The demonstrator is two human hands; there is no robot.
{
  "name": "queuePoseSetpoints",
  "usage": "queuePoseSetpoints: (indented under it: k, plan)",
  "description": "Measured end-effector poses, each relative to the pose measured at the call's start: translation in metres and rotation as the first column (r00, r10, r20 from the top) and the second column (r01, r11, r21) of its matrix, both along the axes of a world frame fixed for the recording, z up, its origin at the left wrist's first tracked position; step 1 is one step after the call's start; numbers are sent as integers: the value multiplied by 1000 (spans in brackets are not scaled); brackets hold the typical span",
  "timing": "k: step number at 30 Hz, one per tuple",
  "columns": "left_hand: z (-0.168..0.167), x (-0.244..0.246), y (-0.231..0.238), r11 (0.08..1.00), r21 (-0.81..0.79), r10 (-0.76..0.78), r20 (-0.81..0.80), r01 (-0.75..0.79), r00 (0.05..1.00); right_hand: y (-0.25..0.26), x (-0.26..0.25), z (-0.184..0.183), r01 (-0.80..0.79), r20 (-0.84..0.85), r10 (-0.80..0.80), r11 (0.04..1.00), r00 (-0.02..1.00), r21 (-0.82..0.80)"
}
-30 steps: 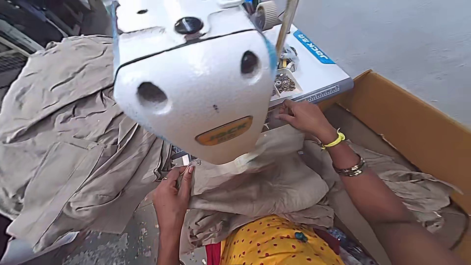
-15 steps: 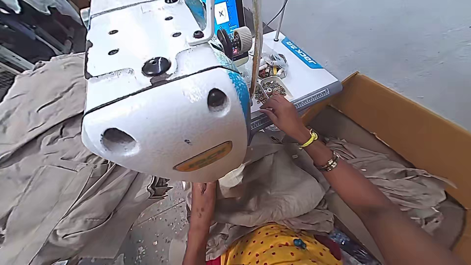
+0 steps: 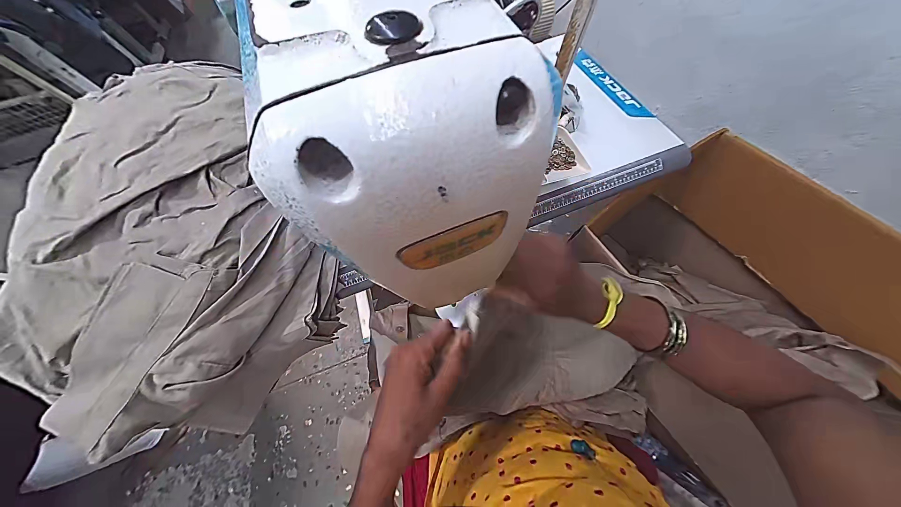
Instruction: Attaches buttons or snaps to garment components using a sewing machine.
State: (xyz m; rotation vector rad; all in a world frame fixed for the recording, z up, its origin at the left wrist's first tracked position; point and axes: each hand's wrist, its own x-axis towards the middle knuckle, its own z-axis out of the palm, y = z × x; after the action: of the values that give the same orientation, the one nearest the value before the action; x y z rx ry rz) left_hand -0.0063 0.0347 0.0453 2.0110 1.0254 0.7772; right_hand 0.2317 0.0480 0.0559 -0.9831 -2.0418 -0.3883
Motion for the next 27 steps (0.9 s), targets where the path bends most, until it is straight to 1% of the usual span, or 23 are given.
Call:
queuePoseSetpoints:
  k: [1,2,3,4,5,6,7,8,9,11,12,13,14,15,16,17,19,20,22,24,27]
  plan:
    - [1,-1,-6,999,23,-34,1,34,999,-1,-11,-2,-36,100,31,998,995,56]
    - [-1,-2,-10,999,47,-18,2,18,1000,0,-19,-3,-43,138,33,997,990,67]
    - [-3,-4,-12,997,76,11,10,-12,1000,0,-23,-3,-23,141,16,999,990,49]
    - [-4,-8,-11,995,94,23,36,-26,999,0,-23,-2,-31,98,33,999,995,-16]
    - [-3,-12,-10,995,92,20,84,-28,996,-3,-24,-2,-88,1,89,987,996,-134]
    - [0,-21,-12,997,68,18,137,-28,990,-11,-25,-2,-209,-145,172,931,974,-298]
    - [4,-32,-13,998,34,42,175,-49,984,-20,-25,-3,-345,-285,236,833,929,-433]
    - [8,-46,-12,996,-5,93,194,-94,977,-28,-26,-3,-418,-378,239,748,894,-515]
    - [10,-62,-8,986,-37,169,194,-165,966,-33,-27,-4,-416,-423,183,710,888,-567]
    - [4,-88,3,930,-98,365,148,-354,919,-27,-22,-5,-278,-430,-50,694,901,-664]
    - [-2,-96,8,898,-129,435,114,-420,893,-18,-20,-4,-203,-403,-152,675,902,-709]
    - [-10,-100,13,879,-150,468,93,-452,879,-9,-20,-1,-156,-376,-228,634,898,-757]
    - [-18,-102,16,869,-159,484,77,-468,872,-1,-20,2,-145,-367,-279,585,887,-798]
    - [-23,-103,16,864,-161,491,63,-477,869,3,-21,4,-154,-362,-300,544,882,-825]
    - [-26,-102,15,862,-164,495,63,-480,867,5,-20,6,-169,-364,-294,526,884,-834]
    - [-27,-100,15,860,-162,500,70,-485,863,6,-17,6,-201,-385,-262,531,885,-823]
    - [-23,-94,16,864,-145,495,77,-482,865,6,-4,-1,-299,-470,-163,584,867,-755]
    - [-21,-90,18,872,-127,483,71,-472,873,5,4,-3,-305,-490,-158,611,857,-730]
    - [-17,-81,22,888,-66,457,22,-454,889,3,16,-5,-238,-457,-182,657,871,-715]
    - [-14,-74,29,897,12,442,-28,-442,897,1,22,-5,-152,-391,-220,671,894,-726]
    - [-20,-70,36,895,135,442,-144,-425,885,-3,36,-8,51,-210,-284,697,936,-715]
